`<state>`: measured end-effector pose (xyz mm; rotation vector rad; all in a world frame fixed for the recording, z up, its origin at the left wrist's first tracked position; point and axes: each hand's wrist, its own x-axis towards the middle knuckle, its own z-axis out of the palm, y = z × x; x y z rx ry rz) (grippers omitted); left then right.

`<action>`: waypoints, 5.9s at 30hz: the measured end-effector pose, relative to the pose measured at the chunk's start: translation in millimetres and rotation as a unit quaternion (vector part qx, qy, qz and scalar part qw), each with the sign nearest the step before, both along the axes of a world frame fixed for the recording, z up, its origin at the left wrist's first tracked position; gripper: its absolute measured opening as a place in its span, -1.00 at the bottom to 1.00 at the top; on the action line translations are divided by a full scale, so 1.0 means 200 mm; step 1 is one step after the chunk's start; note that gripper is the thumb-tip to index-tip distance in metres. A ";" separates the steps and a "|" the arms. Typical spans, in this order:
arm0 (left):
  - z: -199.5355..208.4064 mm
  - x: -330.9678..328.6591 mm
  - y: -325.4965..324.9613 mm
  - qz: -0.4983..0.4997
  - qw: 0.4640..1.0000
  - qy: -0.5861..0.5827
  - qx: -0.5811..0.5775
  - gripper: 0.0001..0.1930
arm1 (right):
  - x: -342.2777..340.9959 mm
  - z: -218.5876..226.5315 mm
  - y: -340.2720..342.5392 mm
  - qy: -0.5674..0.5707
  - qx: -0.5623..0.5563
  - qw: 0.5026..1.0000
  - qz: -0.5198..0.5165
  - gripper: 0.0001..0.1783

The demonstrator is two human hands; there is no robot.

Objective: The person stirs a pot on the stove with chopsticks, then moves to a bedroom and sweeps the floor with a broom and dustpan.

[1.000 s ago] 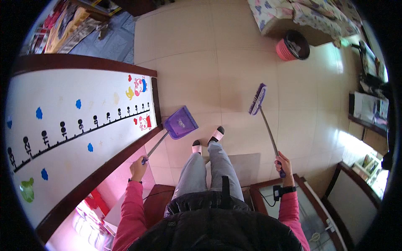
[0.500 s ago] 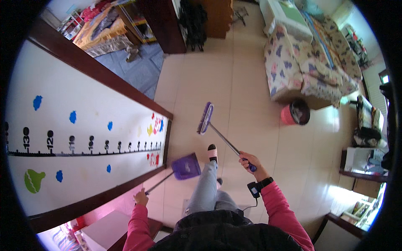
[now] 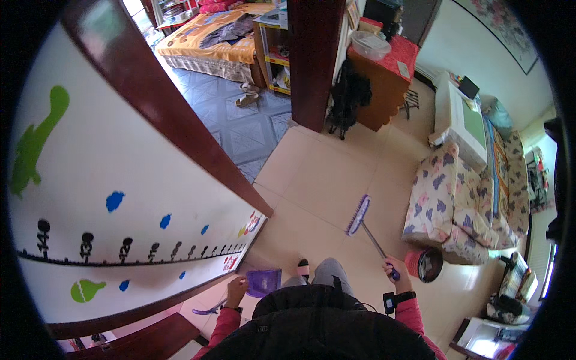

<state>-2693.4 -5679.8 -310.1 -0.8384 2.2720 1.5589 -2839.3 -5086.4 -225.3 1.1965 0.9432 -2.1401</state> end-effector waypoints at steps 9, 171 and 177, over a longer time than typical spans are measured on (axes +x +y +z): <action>0.32 -1.44 0.41 -0.179 0.966 0.155 -0.099 -0.66 | -1.15 -0.08 0.09 -0.001 0.121 0.981 0.152 -0.88; -0.30 -13.93 -13.34 0.457 0.857 -0.204 0.126 -0.78 | -15.47 -1.08 -15.06 0.046 0.233 0.815 0.528 -0.22; -0.55 -13.78 -13.28 0.498 0.854 -0.117 0.092 -0.81 | -16.12 -1.61 -15.65 0.177 0.413 0.723 0.525 -0.71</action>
